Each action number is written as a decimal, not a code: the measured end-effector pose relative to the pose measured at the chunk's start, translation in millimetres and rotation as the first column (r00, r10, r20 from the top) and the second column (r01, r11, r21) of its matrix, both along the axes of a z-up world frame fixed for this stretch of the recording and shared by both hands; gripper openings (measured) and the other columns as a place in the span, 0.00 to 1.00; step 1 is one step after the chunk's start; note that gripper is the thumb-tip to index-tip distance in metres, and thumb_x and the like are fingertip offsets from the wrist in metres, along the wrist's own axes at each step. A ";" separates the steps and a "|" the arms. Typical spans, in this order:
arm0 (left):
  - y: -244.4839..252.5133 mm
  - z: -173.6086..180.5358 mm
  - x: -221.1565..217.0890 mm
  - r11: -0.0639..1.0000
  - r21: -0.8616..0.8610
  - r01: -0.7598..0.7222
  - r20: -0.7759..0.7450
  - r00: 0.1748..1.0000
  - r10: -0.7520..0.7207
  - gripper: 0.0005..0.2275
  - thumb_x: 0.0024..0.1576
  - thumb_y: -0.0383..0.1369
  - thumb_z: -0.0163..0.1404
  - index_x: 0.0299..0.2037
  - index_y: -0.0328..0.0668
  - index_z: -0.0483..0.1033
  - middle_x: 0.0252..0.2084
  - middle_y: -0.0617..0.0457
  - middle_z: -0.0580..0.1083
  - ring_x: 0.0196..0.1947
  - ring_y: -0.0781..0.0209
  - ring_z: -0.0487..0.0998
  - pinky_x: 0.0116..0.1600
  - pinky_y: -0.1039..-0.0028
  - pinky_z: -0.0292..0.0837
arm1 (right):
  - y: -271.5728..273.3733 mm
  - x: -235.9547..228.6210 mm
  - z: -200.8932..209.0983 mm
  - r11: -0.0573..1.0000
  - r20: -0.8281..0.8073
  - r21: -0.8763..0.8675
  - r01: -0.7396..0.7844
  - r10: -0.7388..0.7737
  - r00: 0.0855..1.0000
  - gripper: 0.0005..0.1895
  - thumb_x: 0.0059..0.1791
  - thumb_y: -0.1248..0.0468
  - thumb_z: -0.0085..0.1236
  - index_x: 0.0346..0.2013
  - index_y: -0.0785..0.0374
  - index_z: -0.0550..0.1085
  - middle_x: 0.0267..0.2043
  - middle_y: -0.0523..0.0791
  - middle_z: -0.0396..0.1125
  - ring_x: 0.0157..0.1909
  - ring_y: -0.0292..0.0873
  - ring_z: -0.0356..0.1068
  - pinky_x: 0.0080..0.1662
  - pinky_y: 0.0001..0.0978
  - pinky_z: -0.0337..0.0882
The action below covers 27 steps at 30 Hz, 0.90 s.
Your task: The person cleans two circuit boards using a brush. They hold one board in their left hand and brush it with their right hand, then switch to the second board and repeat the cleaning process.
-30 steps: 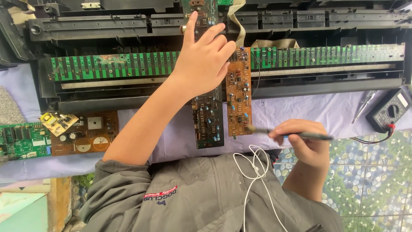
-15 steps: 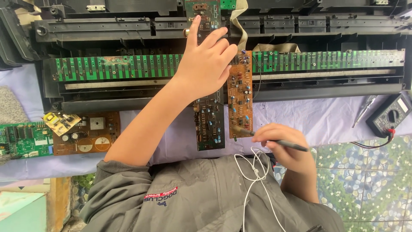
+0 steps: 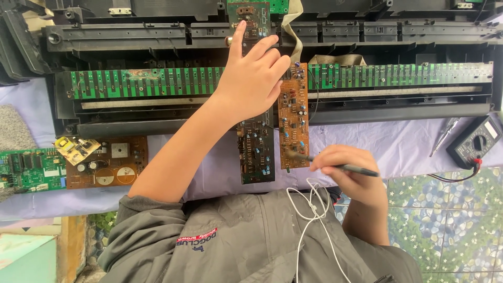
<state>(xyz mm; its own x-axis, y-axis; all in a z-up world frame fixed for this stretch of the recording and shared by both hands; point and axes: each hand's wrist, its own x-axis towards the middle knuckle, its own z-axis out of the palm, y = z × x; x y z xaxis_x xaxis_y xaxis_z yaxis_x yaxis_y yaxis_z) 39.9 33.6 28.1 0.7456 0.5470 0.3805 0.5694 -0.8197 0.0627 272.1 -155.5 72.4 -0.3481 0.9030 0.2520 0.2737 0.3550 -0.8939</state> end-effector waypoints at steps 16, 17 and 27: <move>0.0 0.2 0.2 1.000 -0.011 -0.009 -0.027 1.000 0.009 0.12 0.62 0.37 0.52 0.52 0.44 0.75 0.43 0.57 0.76 0.68 0.52 0.68 0.73 0.34 0.37 | 8.6 2.8 -19.5 0.973 -0.094 0.191 0.129 -0.113 0.989 0.11 0.57 0.63 0.47 0.35 0.66 0.73 0.35 0.53 0.73 0.36 0.50 0.75 0.41 0.37 0.77; -0.1 0.1 0.4 1.000 -0.015 -0.007 -0.022 1.000 0.006 0.11 0.62 0.37 0.53 0.51 0.44 0.75 0.43 0.57 0.75 0.68 0.52 0.68 0.72 0.34 0.37 | 8.7 6.3 -18.6 0.991 -0.078 0.125 0.050 -0.040 0.996 0.12 0.56 0.61 0.48 0.34 0.66 0.74 0.34 0.50 0.73 0.35 0.47 0.75 0.40 0.34 0.76; 0.4 1.4 0.5 1.000 -0.026 -0.012 -0.027 1.000 0.011 0.12 0.61 0.38 0.53 0.51 0.45 0.75 0.43 0.57 0.75 0.68 0.52 0.67 0.73 0.34 0.37 | 4.3 20.1 -50.9 0.974 -0.351 0.006 0.227 -0.211 0.913 0.10 0.59 0.56 0.50 0.43 0.59 0.73 0.29 0.50 0.71 0.24 0.40 0.65 0.29 0.26 0.67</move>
